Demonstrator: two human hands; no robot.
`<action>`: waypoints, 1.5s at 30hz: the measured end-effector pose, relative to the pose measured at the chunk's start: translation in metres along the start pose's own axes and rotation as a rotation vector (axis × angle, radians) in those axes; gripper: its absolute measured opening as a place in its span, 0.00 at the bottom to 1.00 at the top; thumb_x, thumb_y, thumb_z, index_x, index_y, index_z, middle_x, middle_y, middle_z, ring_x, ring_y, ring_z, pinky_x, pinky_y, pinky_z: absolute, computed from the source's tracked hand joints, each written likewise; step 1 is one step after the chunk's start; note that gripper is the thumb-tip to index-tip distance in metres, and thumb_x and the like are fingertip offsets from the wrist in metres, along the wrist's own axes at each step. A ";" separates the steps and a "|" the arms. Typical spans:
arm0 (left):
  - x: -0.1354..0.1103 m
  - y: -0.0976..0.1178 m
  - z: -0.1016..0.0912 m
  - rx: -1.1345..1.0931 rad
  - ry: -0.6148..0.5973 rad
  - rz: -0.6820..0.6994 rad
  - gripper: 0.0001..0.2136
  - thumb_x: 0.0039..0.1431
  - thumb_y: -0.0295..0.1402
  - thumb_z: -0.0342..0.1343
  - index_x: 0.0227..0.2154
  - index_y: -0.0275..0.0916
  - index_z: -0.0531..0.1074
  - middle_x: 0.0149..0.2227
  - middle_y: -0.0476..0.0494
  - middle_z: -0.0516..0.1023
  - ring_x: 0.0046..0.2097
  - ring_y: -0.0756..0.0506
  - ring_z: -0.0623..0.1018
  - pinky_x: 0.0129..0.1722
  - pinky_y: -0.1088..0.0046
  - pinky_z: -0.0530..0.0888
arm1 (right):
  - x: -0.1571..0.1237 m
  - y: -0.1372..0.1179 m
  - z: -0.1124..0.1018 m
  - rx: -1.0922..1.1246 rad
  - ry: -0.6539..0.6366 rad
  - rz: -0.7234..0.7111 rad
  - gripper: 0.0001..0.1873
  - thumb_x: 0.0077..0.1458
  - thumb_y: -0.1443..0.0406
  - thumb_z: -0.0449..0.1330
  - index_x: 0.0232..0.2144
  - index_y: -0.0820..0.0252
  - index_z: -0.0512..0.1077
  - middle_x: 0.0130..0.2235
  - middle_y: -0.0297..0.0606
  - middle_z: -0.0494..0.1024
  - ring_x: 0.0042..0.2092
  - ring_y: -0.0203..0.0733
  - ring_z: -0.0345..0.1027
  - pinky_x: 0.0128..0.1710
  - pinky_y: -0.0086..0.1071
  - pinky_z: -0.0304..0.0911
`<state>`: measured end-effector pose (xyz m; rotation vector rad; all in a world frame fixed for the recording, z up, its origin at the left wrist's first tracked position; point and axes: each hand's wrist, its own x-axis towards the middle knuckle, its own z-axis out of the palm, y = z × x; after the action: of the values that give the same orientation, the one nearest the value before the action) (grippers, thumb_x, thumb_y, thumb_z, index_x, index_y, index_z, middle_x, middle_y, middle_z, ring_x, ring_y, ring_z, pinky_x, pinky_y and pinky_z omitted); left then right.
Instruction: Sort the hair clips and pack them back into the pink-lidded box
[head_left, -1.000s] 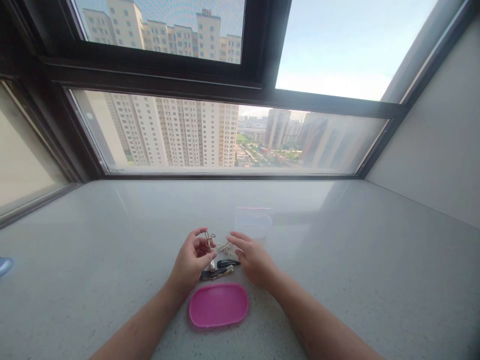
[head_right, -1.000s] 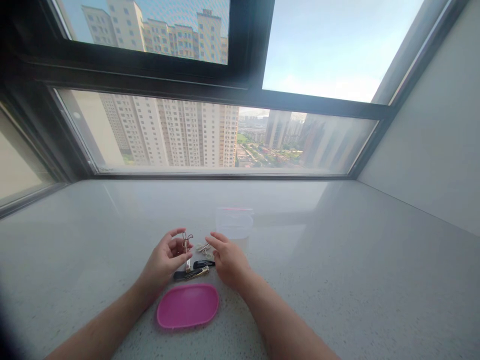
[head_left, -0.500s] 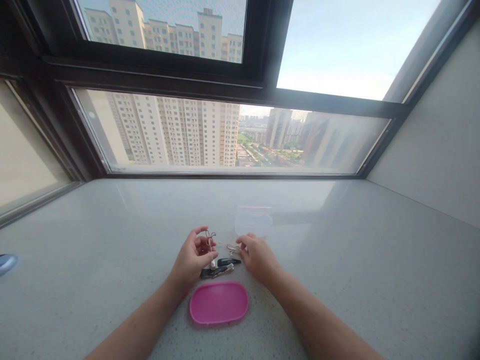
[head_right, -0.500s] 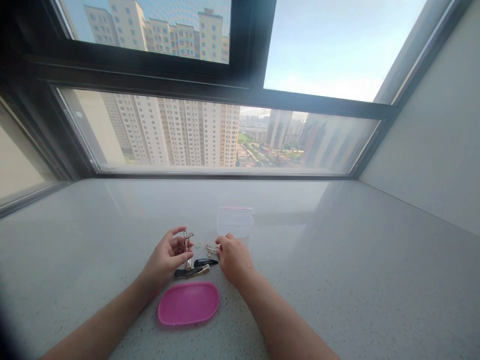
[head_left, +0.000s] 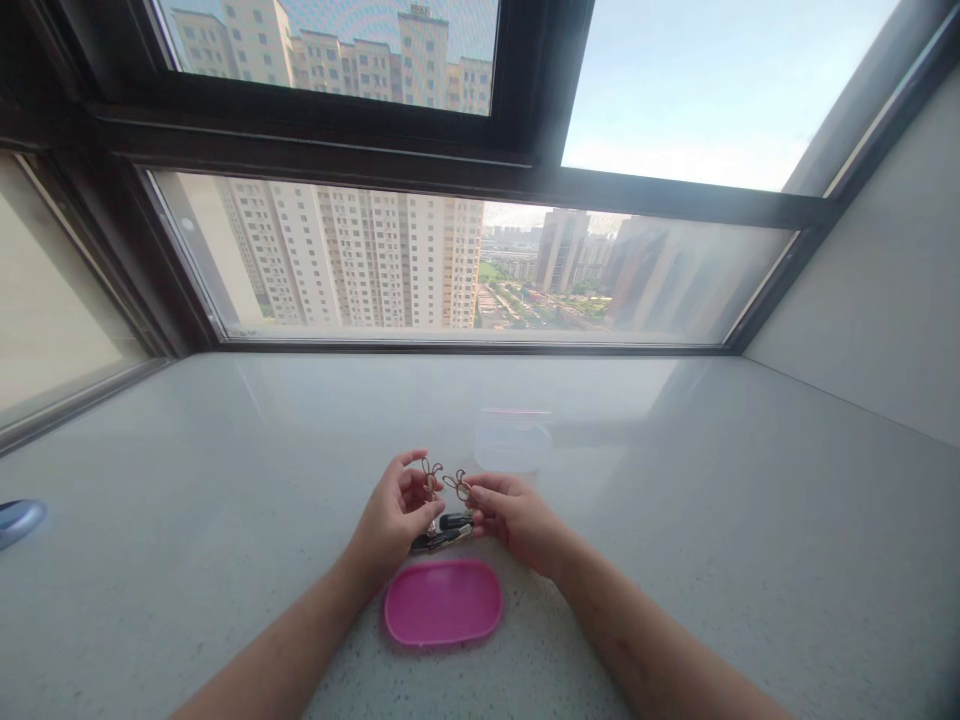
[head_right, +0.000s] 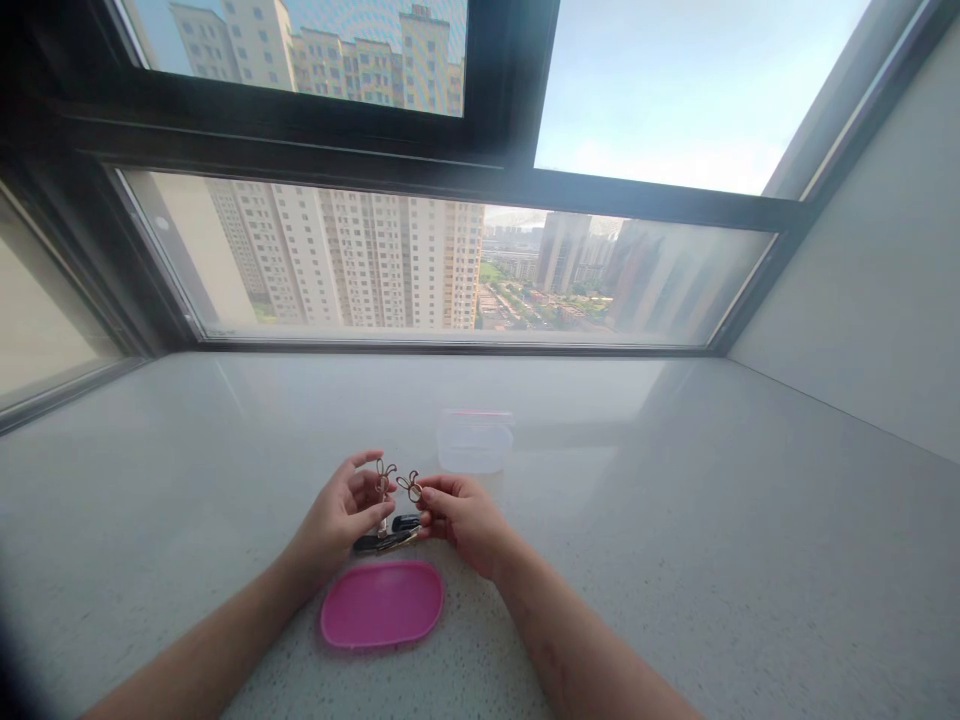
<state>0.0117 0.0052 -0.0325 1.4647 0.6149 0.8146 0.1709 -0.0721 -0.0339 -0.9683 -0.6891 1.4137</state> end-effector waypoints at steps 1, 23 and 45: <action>0.000 0.001 0.001 -0.001 0.003 0.001 0.26 0.47 0.28 0.58 0.49 0.42 0.55 0.34 0.48 0.71 0.35 0.48 0.73 0.29 0.76 0.71 | -0.001 -0.001 0.000 0.006 -0.015 0.019 0.15 0.41 0.62 0.65 0.33 0.66 0.72 0.25 0.32 0.68 0.23 0.28 0.61 0.24 0.25 0.62; 0.000 0.004 0.004 -0.068 0.038 0.072 0.27 0.45 0.27 0.60 0.48 0.40 0.56 0.35 0.46 0.73 0.37 0.47 0.76 0.38 0.70 0.72 | -0.005 -0.004 -0.006 -0.061 -0.116 0.106 0.15 0.39 0.69 0.67 0.33 0.68 0.72 0.28 0.39 0.75 0.27 0.34 0.69 0.30 0.30 0.65; -0.005 0.005 0.005 0.085 -0.045 0.128 0.25 0.48 0.27 0.57 0.50 0.42 0.57 0.35 0.47 0.70 0.35 0.48 0.74 0.37 0.68 0.72 | -0.002 0.001 -0.004 0.026 -0.087 -0.029 0.12 0.41 0.71 0.63 0.32 0.66 0.67 0.32 0.42 0.76 0.31 0.38 0.72 0.31 0.30 0.66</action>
<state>0.0121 -0.0028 -0.0276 1.6091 0.5312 0.8611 0.1733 -0.0747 -0.0366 -0.8769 -0.7446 1.4425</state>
